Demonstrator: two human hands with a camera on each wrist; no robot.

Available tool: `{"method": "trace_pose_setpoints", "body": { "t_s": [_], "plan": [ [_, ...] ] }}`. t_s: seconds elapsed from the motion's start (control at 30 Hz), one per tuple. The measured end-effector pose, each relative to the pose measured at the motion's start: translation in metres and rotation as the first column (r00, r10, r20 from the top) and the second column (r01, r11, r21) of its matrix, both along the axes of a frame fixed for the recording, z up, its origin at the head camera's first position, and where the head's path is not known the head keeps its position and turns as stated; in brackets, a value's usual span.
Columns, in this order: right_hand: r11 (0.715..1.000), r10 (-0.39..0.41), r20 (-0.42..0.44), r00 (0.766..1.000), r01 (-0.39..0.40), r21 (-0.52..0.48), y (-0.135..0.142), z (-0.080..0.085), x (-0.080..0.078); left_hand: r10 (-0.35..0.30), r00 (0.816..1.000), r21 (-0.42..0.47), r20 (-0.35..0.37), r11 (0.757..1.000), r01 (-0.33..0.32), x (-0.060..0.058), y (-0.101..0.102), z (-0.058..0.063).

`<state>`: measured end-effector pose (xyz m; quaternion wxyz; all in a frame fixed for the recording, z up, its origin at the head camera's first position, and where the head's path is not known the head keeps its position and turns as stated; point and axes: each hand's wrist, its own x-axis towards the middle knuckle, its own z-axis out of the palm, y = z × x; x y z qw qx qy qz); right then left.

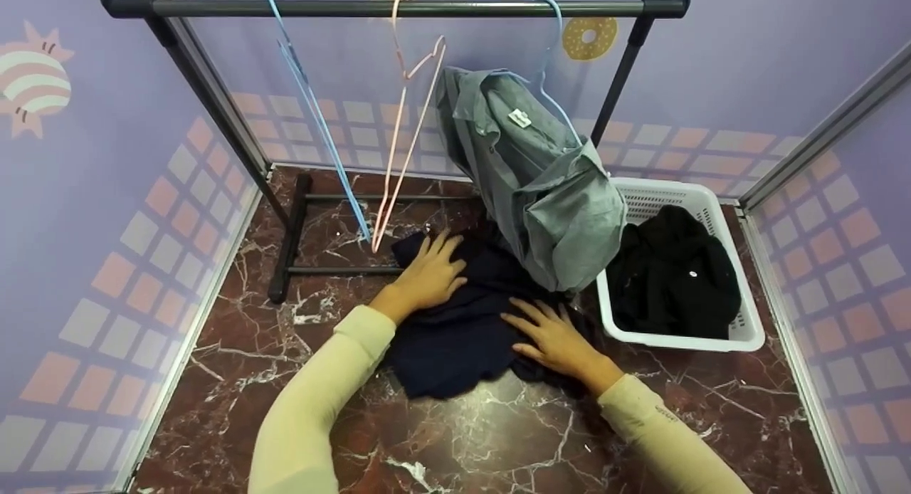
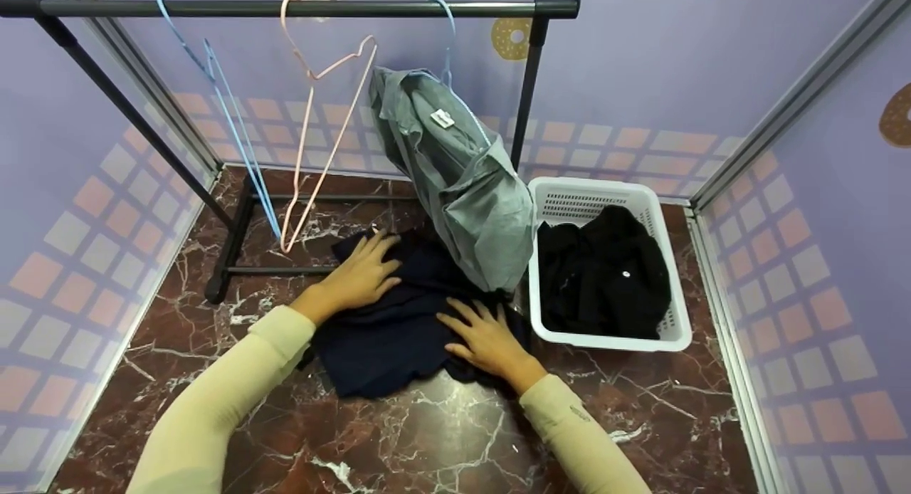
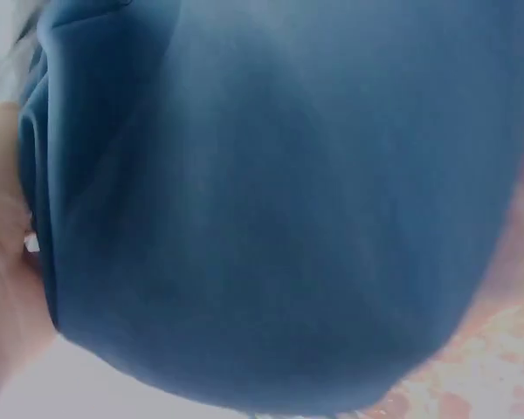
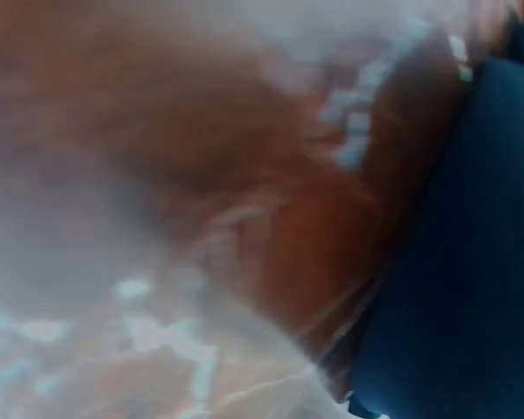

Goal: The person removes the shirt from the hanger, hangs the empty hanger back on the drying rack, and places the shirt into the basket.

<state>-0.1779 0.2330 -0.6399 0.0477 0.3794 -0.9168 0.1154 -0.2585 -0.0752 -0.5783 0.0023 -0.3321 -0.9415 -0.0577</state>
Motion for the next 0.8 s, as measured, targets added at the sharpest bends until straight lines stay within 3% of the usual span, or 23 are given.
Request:
{"method": "trace_pose_setpoints", "body": {
  "t_s": [0.1, 0.2, 0.3, 0.4, 0.57, 0.7, 0.8],
  "plan": [
    [0.998, -0.035, -0.118, 0.992, 0.028, -0.057, 0.003, -0.006, 0.000, 0.015, 0.993, 0.032, 0.116, 0.999, -0.019, 0.013, -0.007, 0.000],
    [0.989, -0.105, -0.162, 0.981, 0.086, -0.117, 0.005, -0.013, 0.000, 0.039, 0.972, 0.036, 0.231, 0.998, -0.049, 0.029, -0.014, 0.001],
    [0.980, -0.166, -0.131, 0.977, 0.148, -0.135, 0.006, -0.015, 0.001, 0.034, 0.955, 0.025, 0.294, 0.999, -0.043, 0.046, -0.019, 0.000],
    [0.974, -0.206, -0.043, 0.978, 0.200, -0.109, 0.007, -0.012, 0.001, 0.002, 0.951, 0.014, 0.310, 1.000, -0.007, 0.064, -0.022, -0.004],
    [0.967, -0.235, 0.011, 0.972, 0.235, -0.099, 0.005, -0.007, 0.001, -0.043, 0.973, -0.036, 0.225, 0.998, 0.053, 0.086, -0.021, -0.023],
    [0.966, -0.233, -0.044, 0.971, 0.227, -0.121, 0.005, -0.009, 0.002, -0.076, 0.996, -0.072, 0.054, 0.994, 0.080, 0.092, -0.021, -0.043],
    [0.969, -0.223, -0.056, 0.973, 0.216, -0.119, 0.005, -0.011, 0.001, -0.076, 0.994, -0.078, -0.079, 0.994, 0.070, 0.088, -0.021, -0.051]
  ]
}}
